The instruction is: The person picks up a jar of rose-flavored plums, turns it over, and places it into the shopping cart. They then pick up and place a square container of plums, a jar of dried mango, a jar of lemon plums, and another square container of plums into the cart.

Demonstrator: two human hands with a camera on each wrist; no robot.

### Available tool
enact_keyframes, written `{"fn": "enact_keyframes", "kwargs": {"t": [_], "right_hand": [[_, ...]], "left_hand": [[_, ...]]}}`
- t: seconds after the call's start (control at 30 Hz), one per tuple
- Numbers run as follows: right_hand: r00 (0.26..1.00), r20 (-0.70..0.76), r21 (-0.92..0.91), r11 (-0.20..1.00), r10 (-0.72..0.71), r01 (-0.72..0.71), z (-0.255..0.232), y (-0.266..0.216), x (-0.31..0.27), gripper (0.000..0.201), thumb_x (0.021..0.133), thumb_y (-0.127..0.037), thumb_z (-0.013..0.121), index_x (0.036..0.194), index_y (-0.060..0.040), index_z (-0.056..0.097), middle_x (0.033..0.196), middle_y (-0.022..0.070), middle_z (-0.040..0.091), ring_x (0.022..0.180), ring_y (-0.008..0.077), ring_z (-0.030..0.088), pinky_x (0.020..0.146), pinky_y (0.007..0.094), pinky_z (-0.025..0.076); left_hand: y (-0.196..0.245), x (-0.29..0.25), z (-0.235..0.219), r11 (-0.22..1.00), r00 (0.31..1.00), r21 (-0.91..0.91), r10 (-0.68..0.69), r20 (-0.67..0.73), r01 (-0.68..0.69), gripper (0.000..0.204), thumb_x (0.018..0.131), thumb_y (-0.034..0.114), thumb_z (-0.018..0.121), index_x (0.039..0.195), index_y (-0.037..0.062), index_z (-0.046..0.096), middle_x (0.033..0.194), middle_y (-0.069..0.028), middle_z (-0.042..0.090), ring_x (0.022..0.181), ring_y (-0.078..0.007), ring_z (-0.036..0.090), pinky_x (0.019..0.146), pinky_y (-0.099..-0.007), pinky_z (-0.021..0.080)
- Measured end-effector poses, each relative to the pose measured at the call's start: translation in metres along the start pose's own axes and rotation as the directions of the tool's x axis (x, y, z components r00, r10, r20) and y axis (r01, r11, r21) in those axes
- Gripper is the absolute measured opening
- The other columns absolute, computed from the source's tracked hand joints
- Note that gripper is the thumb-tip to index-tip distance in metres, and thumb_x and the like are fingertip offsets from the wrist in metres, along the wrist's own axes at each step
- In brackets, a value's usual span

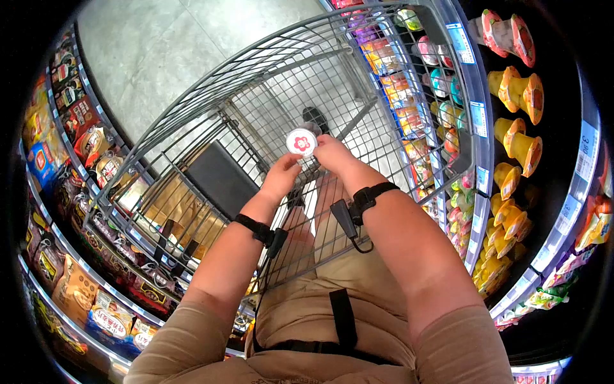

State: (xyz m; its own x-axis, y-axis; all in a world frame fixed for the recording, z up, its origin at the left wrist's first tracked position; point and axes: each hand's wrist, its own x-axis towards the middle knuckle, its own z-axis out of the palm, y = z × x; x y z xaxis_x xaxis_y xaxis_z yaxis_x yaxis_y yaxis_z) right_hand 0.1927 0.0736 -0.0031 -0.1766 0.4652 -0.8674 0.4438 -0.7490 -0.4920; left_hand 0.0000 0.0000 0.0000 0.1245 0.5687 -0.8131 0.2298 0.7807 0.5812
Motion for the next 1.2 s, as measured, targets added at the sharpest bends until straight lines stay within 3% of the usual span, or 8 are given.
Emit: {"fn": "enact_keyframes", "kwargs": {"t": [0.17, 0.2, 0.37, 0.43, 0.6, 0.77, 1.03, 1.2], "right_hand": [[1.000, -0.007, -0.342, 0.939, 0.026, -0.027, 0.005, -0.018, -0.005, 0.056, 0.089, -0.022, 0.063, 0.137, 0.0060, 0.055, 0.117, 0.0268, 0.071, 0.111, 0.0385, 0.069, 0.091, 0.0432, 0.056], [1.000, -0.007, -0.347, 0.938, 0.018, -0.019, 0.006, -0.018, -0.001, 0.056, 0.089, -0.022, 0.063, 0.137, 0.0060, 0.055, 0.117, 0.0268, 0.071, 0.111, 0.0385, 0.069, 0.091, 0.0432, 0.056], [0.992, 0.043, -0.192, 0.976, 0.117, -0.106, 0.013, -0.021, 0.002, 0.055, 0.091, -0.025, 0.062, 0.136, 0.0056, 0.055, 0.118, 0.0247, 0.069, 0.102, 0.0379, 0.070, 0.081, 0.0506, 0.057], [0.988, 0.052, -0.116, 0.983, 0.147, -0.140, 0.017, -0.042, -0.014, 0.056, 0.091, -0.026, 0.063, 0.137, 0.0059, 0.054, 0.116, 0.0241, 0.068, 0.099, 0.0351, 0.070, 0.075, 0.0521, 0.056], [0.983, 0.052, -0.210, 0.964, 0.176, -0.161, 0.023, -0.034, -0.015, 0.046, 0.090, -0.022, 0.064, 0.127, 0.0050, 0.057, 0.104, 0.0127, 0.065, 0.087, 0.0244, 0.064, 0.072, 0.0399, 0.055], [0.990, 0.019, -0.175, 0.975, 0.142, -0.137, 0.030, -0.053, -0.053, 0.031, 0.091, -0.018, 0.064, 0.113, 0.0031, 0.059, 0.095, 0.0108, 0.066, 0.082, 0.0174, 0.066, 0.067, 0.0315, 0.053], [0.997, -0.064, -0.024, 0.999, -0.048, 0.047, 0.036, -0.110, -0.187, 0.036, 0.096, -0.028, 0.071, 0.111, -0.0004, 0.055, 0.082, 0.0078, 0.068, 0.065, 0.0149, 0.069, 0.055, 0.0294, 0.052], [0.989, -0.012, 0.008, 0.989, -0.147, 0.147, 0.034, -0.123, -0.289, 0.042, 0.100, -0.033, 0.070, 0.120, -0.0005, 0.054, 0.088, 0.0077, 0.070, 0.069, 0.0136, 0.067, 0.062, 0.0283, 0.055]], "left_hand": [[0.022, -0.016, -0.008, 0.994, 0.999, 0.106, -0.029, -0.013, 0.031, 0.042, 0.097, 0.014, 0.060, 0.138, 0.0071, 0.060, 0.140, -0.0195, 0.062, 0.132, -0.0295, 0.057, 0.106, -0.0372, 0.046], [0.025, -0.013, -0.013, 0.998, 1.000, 0.069, -0.006, -0.006, 0.007, 0.047, 0.090, 0.016, 0.065, 0.136, 0.0075, 0.060, 0.140, -0.0261, 0.060, 0.128, -0.0408, 0.059, 0.106, -0.0391, 0.047], [-0.013, 0.010, -0.013, 0.966, 0.964, 0.072, 0.252, -0.080, -0.246, 0.047, 0.091, 0.014, 0.065, 0.137, 0.0083, 0.059, 0.155, -0.0202, 0.047, 0.129, -0.0368, 0.057, 0.105, -0.0393, 0.047], [0.000, 0.003, -0.016, 0.983, 0.983, 0.033, 0.182, -0.009, -0.181, 0.045, 0.094, 0.004, 0.062, 0.138, 0.0067, 0.058, 0.143, -0.0159, 0.054, 0.135, -0.0318, 0.056, 0.109, -0.0380, 0.047], [0.013, -0.017, -0.026, 0.988, 0.986, 0.049, 0.148, -0.072, -0.144, 0.036, 0.094, 0.010, 0.061, 0.130, 0.0102, 0.065, 0.097, -0.0069, 0.070, 0.083, -0.0139, 0.059, 0.075, -0.0287, 0.047], [0.049, -0.064, -0.046, 0.990, 0.986, 0.032, 0.137, -0.095, -0.135, 0.034, 0.092, 0.010, 0.062, 0.126, 0.0077, 0.066, 0.103, -0.0107, 0.070, 0.088, -0.0154, 0.063, 0.078, -0.0303, 0.050], [0.111, -0.201, -0.078, 0.906, 0.897, 0.123, 0.421, -0.138, -0.406, 0.038, 0.091, 0.009, 0.063, 0.129, 0.0038, 0.064, 0.117, -0.0116, 0.069, 0.099, -0.0211, 0.066, 0.086, -0.0347, 0.054], [0.142, -0.291, -0.079, 0.666, 0.691, 0.339, 0.720, -0.062, -0.664, 0.037, 0.090, 0.009, 0.069, 0.127, 0.0039, 0.065, 0.112, -0.0123, 0.068, 0.097, -0.0235, 0.065, 0.084, -0.0347, 0.054]]}}
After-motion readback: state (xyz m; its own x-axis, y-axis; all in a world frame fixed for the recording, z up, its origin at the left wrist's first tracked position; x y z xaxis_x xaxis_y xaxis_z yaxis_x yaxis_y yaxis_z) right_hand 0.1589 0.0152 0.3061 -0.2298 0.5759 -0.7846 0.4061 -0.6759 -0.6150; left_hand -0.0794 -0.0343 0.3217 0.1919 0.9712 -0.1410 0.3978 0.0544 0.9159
